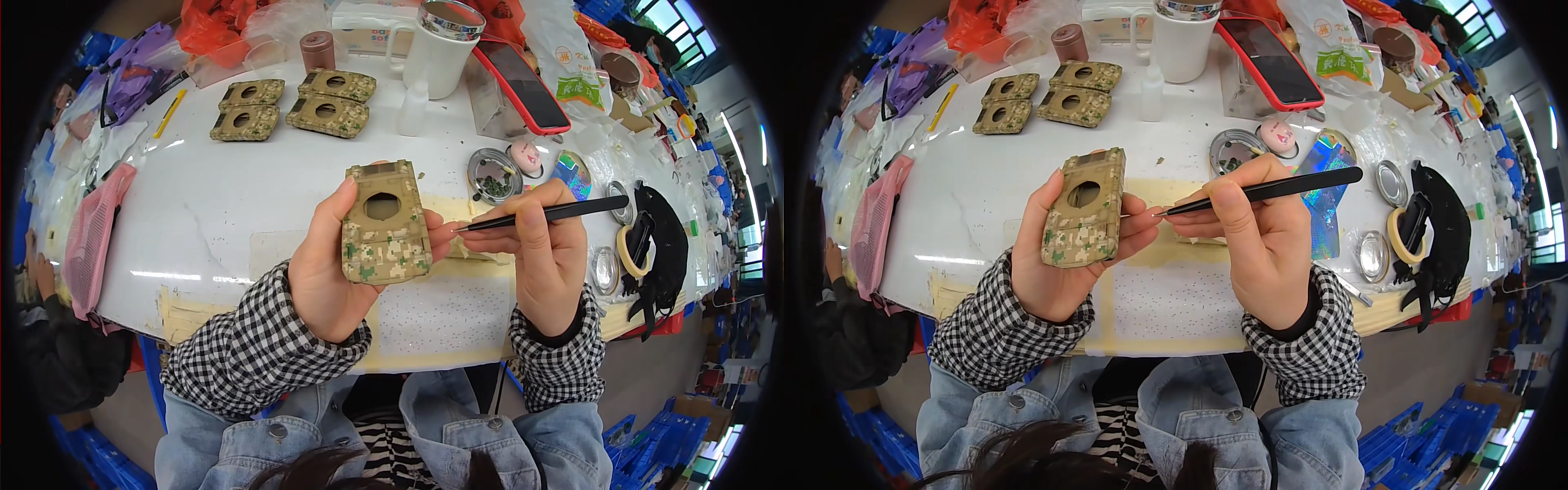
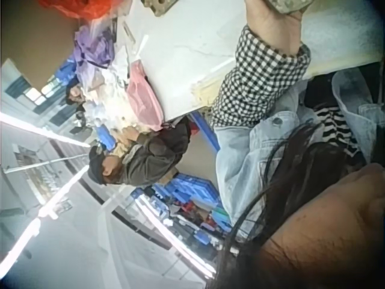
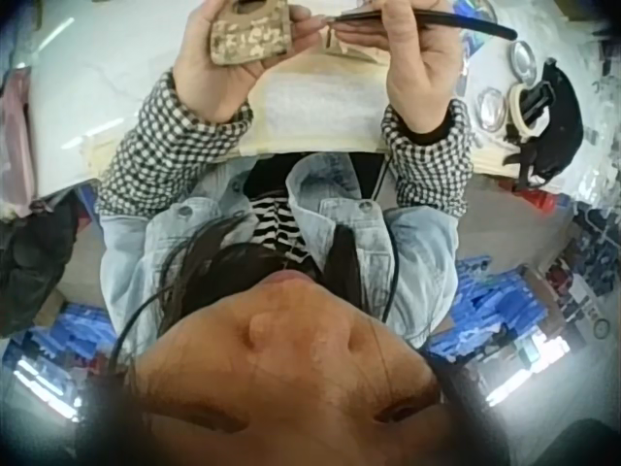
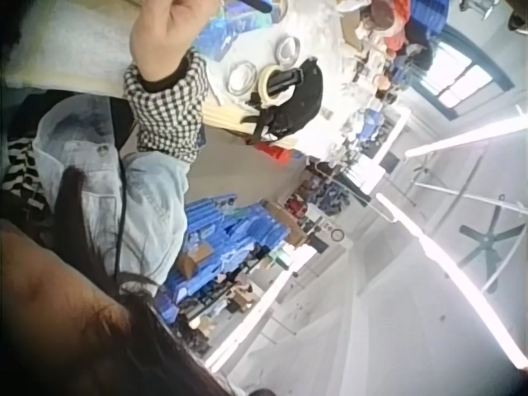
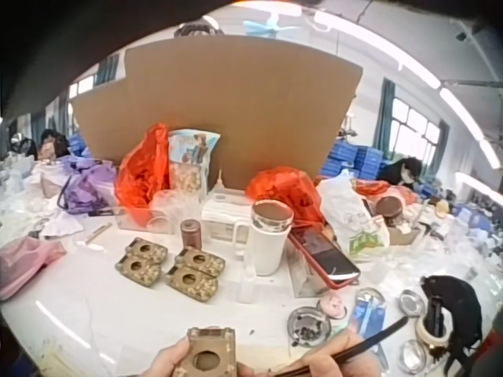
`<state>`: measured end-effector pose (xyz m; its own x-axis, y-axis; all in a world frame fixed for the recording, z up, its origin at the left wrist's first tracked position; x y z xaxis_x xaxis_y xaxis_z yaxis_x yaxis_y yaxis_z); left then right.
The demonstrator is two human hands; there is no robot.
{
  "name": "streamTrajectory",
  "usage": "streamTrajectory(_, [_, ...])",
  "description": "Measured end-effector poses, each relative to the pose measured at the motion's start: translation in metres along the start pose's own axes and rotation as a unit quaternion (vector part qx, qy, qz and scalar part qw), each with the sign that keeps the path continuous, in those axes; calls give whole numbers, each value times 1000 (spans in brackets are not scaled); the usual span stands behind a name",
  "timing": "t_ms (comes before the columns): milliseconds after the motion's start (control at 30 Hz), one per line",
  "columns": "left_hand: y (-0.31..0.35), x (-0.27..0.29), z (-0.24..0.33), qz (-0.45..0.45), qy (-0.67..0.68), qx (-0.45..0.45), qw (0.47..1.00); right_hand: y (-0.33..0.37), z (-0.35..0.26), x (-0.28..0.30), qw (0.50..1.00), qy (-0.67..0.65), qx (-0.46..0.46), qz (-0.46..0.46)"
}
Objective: Using a brush and tweezers to apply fine details to a camouflage-patterned miniature tank turret.
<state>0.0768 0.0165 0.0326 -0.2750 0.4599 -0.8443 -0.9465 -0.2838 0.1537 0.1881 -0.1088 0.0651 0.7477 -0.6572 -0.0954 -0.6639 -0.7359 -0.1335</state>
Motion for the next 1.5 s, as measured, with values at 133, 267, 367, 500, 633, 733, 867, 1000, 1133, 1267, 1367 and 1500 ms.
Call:
streamTrajectory(133, [0, 1, -1, 4, -4, 0, 1000, 0, 1, 1, 1000, 2, 2, -4])
streamTrajectory(267, [0, 0, 0, 5, -9, 0, 1000, 0, 0, -1, 1000, -1, 1, 3])
streamTrajectory(367, [0, -1, -1, 6, -12, 0, 1000, 1, 2, 1, 1000, 2, 2, 1])
streamTrajectory(500, [0, 0, 0, 3, -15, 0, 1000, 0, 2, 0, 1000, 3, 1, 1])
streamTrajectory(633, [0, 0, -1, 4, -14, 0, 1000, 0, 2, 1, 1000, 8, 1, 1])
streamTrajectory(733, [0, 0, 0, 1, -7, 3, 1000, 0, 2, 0, 1000, -4, 3, 4])
streamTrajectory(867, [0, 5, -4, 29, -22, 21, 999, 1, -3, 1, 998, 25, 54, 2])
streamTrajectory(1000, [2, -2, -3, 54, -89, 53, 993, 9, -18, -2, 989, 70, 127, -7])
streamTrajectory(1133, [2, -5, -5, 36, -114, 60, 991, 17, -24, -11, 978, 108, 174, -50])
streamTrajectory(1267, [2, -1, -7, 25, -132, 63, 989, 20, -26, -19, 973, 141, 168, -67])
streamTrajectory(1367, [2, 0, -6, 42, -135, 78, 987, 20, -23, -19, 974, 149, 161, -59])
streamTrajectory(1500, [3, -2, -5, 42, -137, 93, 985, 20, -24, -20, 975, 146, 160, -48])
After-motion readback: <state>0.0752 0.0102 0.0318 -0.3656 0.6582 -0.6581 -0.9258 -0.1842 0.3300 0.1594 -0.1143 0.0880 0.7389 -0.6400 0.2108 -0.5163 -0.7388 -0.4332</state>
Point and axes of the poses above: each hand's wrist, its own y-axis away from the middle knuckle, its own x-axis out of the back of the hand, z = x × y, the point moved 4 cm from there along -y, towards the middle knuckle, and after that the axes turned 3 degrees about -x, right-handed, at the moved point
